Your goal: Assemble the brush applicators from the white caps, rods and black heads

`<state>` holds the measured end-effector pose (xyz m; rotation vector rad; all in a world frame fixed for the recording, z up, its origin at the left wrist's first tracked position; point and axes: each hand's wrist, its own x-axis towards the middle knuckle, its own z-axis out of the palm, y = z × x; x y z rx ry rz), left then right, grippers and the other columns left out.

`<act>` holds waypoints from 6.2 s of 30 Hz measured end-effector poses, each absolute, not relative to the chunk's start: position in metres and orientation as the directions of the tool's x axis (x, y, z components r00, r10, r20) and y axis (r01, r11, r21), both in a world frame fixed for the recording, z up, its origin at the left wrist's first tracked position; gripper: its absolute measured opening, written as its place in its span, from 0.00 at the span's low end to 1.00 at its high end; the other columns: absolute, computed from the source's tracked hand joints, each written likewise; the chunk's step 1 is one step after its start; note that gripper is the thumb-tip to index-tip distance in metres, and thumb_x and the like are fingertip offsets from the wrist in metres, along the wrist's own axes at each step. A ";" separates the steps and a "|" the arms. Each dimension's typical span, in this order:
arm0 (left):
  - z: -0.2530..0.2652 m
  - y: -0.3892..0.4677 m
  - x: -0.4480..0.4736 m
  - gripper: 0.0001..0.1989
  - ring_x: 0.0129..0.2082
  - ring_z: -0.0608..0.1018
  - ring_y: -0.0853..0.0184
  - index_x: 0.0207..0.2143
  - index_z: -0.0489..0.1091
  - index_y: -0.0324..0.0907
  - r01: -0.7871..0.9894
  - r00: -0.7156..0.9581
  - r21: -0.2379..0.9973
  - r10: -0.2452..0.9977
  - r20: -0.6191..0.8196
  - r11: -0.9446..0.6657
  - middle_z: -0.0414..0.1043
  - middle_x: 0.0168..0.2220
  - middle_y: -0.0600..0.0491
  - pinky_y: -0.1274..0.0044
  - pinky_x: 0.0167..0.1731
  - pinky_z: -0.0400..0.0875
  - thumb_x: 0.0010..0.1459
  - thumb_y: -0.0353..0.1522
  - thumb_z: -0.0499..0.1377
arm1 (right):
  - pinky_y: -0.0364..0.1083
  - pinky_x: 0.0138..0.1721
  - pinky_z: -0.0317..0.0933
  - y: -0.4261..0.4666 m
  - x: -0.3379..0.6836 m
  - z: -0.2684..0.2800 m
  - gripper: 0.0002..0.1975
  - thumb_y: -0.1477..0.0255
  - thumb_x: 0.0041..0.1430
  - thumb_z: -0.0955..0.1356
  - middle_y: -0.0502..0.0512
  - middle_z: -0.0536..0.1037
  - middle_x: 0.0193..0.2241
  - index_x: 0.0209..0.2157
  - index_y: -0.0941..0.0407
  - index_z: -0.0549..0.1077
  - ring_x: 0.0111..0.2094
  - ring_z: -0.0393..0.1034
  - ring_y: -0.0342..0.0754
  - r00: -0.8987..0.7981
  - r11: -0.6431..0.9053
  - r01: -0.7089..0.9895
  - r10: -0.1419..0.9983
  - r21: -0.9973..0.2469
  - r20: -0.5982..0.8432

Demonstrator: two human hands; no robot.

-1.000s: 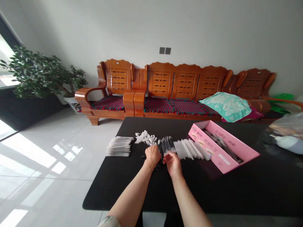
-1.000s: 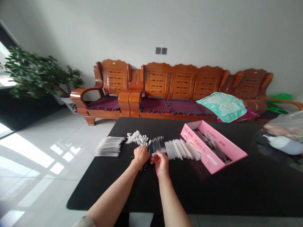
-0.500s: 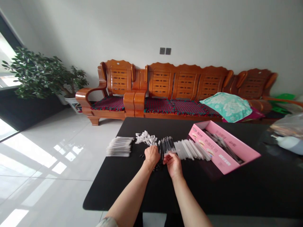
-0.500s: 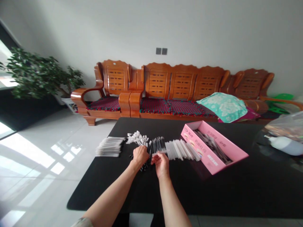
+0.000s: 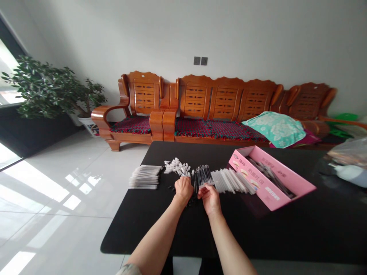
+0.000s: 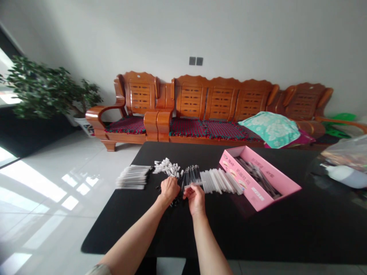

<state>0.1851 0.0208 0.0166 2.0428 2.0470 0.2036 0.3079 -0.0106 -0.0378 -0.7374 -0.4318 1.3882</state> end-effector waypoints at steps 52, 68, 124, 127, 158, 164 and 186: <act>-0.007 -0.017 0.100 0.12 0.22 0.63 0.73 0.36 0.73 0.38 0.109 0.087 0.991 0.994 0.072 -0.082 0.60 0.20 0.59 0.82 0.24 0.57 0.56 0.35 0.53 | 0.43 0.20 0.69 -0.006 0.304 -0.032 0.09 0.70 0.45 0.76 0.54 0.80 0.21 0.26 0.60 0.77 0.20 0.73 0.45 0.230 0.067 -0.711 0.963 -0.700 -0.141; -0.009 -0.012 0.096 0.09 0.21 0.62 0.74 0.35 0.74 0.38 0.038 0.112 0.992 0.987 0.112 -0.116 0.61 0.21 0.59 0.82 0.23 0.54 0.57 0.32 0.55 | 0.43 0.20 0.69 -0.005 0.303 -0.034 0.10 0.70 0.44 0.77 0.53 0.80 0.21 0.26 0.59 0.76 0.20 0.73 0.45 0.240 0.074 -0.690 0.962 -0.720 -0.132; -0.019 -0.014 0.087 0.09 0.34 0.76 0.64 0.35 0.78 0.41 0.762 -0.122 0.643 0.960 0.252 -0.072 0.75 0.34 0.50 0.75 0.37 0.66 0.56 0.26 0.57 | 0.43 0.21 0.68 -0.008 0.306 -0.034 0.07 0.71 0.47 0.76 0.53 0.80 0.21 0.25 0.59 0.77 0.20 0.72 0.44 0.175 0.045 -0.692 0.979 -0.720 -0.107; -0.017 -0.009 0.098 0.08 0.30 0.77 0.65 0.35 0.78 0.41 0.529 -0.162 0.847 0.975 0.151 -0.044 0.77 0.30 0.51 0.75 0.34 0.68 0.54 0.29 0.60 | 0.43 0.21 0.68 -0.008 0.305 -0.033 0.07 0.71 0.47 0.76 0.53 0.80 0.21 0.26 0.59 0.77 0.20 0.73 0.45 0.174 0.039 -0.688 0.978 -0.725 -0.112; -0.006 0.005 0.161 0.15 0.20 0.73 0.72 0.30 0.76 0.35 -0.252 0.048 0.964 0.996 -0.075 0.084 0.73 0.21 0.54 0.80 0.24 0.68 0.42 0.36 0.70 | 0.43 0.17 0.68 -0.010 0.298 -0.030 0.12 0.69 0.44 0.77 0.52 0.79 0.20 0.30 0.59 0.75 0.18 0.73 0.46 0.199 0.030 -0.614 0.973 -0.788 -0.118; -0.005 0.006 0.161 0.13 0.20 0.72 0.72 0.29 0.76 0.35 -0.215 0.031 0.974 0.998 -0.060 0.065 0.72 0.20 0.54 0.80 0.23 0.68 0.42 0.36 0.69 | 0.43 0.16 0.68 -0.010 0.298 -0.031 0.13 0.69 0.44 0.77 0.51 0.79 0.20 0.30 0.59 0.75 0.18 0.73 0.46 0.206 0.031 -0.606 0.971 -0.795 -0.120; -0.009 0.002 0.167 0.19 0.26 0.77 0.67 0.39 0.77 0.36 -0.125 -0.018 0.991 0.999 0.038 -0.040 0.77 0.29 0.50 0.79 0.27 0.71 0.50 0.42 0.65 | 0.43 0.16 0.67 -0.008 0.299 -0.033 0.11 0.68 0.45 0.77 0.51 0.78 0.19 0.26 0.59 0.75 0.17 0.71 0.45 0.206 0.015 -0.608 0.969 -0.794 -0.139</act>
